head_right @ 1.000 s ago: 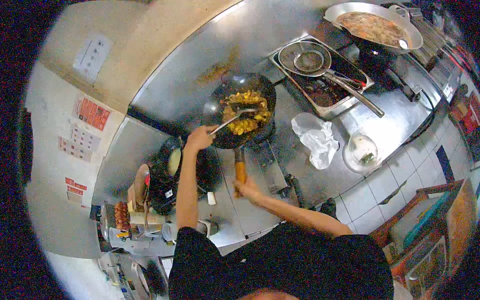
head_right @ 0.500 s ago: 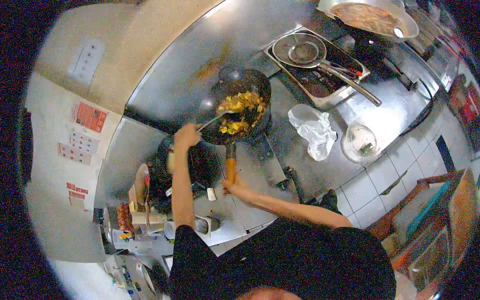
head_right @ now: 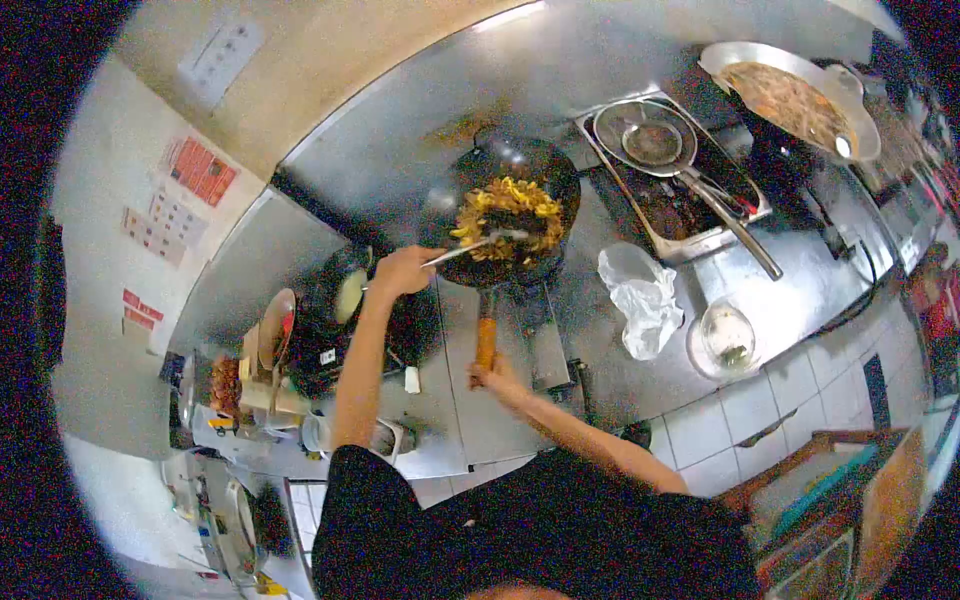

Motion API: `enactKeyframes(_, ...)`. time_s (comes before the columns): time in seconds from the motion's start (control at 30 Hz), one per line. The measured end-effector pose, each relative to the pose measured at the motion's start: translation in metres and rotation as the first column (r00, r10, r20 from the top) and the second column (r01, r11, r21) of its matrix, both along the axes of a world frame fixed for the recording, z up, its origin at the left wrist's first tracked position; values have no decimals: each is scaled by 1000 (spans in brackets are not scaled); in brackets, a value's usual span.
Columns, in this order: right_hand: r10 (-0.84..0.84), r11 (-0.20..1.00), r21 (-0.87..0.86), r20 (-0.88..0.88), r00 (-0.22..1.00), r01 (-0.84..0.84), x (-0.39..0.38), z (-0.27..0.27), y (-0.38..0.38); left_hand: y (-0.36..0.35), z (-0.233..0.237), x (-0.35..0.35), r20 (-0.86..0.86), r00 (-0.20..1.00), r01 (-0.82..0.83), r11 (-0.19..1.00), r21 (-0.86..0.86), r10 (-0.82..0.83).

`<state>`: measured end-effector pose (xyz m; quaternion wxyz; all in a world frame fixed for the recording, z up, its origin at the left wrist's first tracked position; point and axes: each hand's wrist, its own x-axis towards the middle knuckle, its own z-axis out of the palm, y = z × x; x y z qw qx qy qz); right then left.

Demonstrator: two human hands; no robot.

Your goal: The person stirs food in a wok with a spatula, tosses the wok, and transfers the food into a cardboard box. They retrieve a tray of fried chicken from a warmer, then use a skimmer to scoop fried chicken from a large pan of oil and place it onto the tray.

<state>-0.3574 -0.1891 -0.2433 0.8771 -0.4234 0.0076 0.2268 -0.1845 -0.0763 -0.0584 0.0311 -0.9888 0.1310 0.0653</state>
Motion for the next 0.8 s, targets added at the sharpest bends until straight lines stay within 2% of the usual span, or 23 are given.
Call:
enactKeyframes(0.07, -42, 999, -26, 21, 999, 42, 0, 6, -4, 18, 15, 1, -4, 998, 59, 990, 128, -59)
enactKeyframes(0.1, -92, 995, -41, 26, 995, 93, -6, 11, -7, 17, 12, 6, -3, 999, 45, 993, 113, -45)
enactKeyframes(0.13, -70, 996, -61, 24, 997, 71, -11, 22, -3, 13, 5, 16, 77, 996, 34, 994, 101, -42)
enactKeyframes(0.17, -19, 1000, 25, 4, 1000, 19, -13, 35, 7, 10, -6, 25, 160, 987, 18, 996, 87, -32)
enactKeyframes(0.2, 33, 993, 112, -8, 999, -32, -12, 43, 13, 4, -25, 33, 139, 990, 19, 995, 100, -33)
enactKeyframes(0.23, 56, 994, 89, 5, 998, -56, -8, 36, 11, -8, -30, 30, 116, 993, -35, 991, 129, 20)
enactKeyframes(0.27, 29, 999, 23, -27, 999, -29, -4, 23, 8, -5, -30, 23, 76, 997, -10, 997, 72, 5)
enactKeyframes(0.3, -6, 999, -41, -60, 998, 3, -4, 13, 3, -6, -22, 13, 34, 999, 19, 1000, 17, -20)
enactKeyframes(0.37, -25, 999, -41, -45, 999, 24, -7, 0, -14, 10, 4, 4, 12, 997, 80, 995, 50, -81)
enactKeyframes(0.43, -60, 998, -32, -43, 997, 59, -11, 15, -17, 16, 4, 20, 42, 991, 120, 990, 74, -123)
enactKeyframes(0.5, 16, 992, 123, -99, 995, -3, -23, 65, -2, 1, -5, 32, 116, 992, -54, 998, 24, 51)
enactKeyframes(0.53, 51, 980, 197, -90, 995, -33, -18, 61, 5, -2, -28, 43, 174, 985, 8, 999, 33, -14)
enactKeyframes(0.57, 56, 981, 192, -79, 995, -40, -12, 48, 4, -2, -51, 53, 183, 983, -3, 1000, 17, 0)
enactKeyframes(0.6, 45, 993, 116, -76, 996, -36, -7, 30, -1, -2, -43, 41, 137, 991, 2, 1000, -9, -1)
enactKeyframes(0.63, 27, 999, 43, -77, 997, -24, -6, 15, -5, -4, -30, 24, 88, 996, 12, 999, -33, -9)
enactKeyframes(0.7, -19, 1000, 5, -61, 998, 19, -6, -1, -17, 4, 12, -4, 39, 995, 93, 995, -24, -92)
enactKeyframes(0.73, -54, 998, -34, -60, 997, 52, -5, 1, -21, 13, 12, 0, 112, 981, 152, 988, 37, -156)
enactKeyframes(0.77, -62, 998, -32, -63, 996, 60, -6, 4, -15, 9, 8, 11, 109, 980, 160, 986, 39, -164)
enactKeyframes(0.8, -17, 1000, -5, -34, 999, 17, -12, 21, -3, 3, 2, 24, 138, 986, 91, 995, 38, -96)
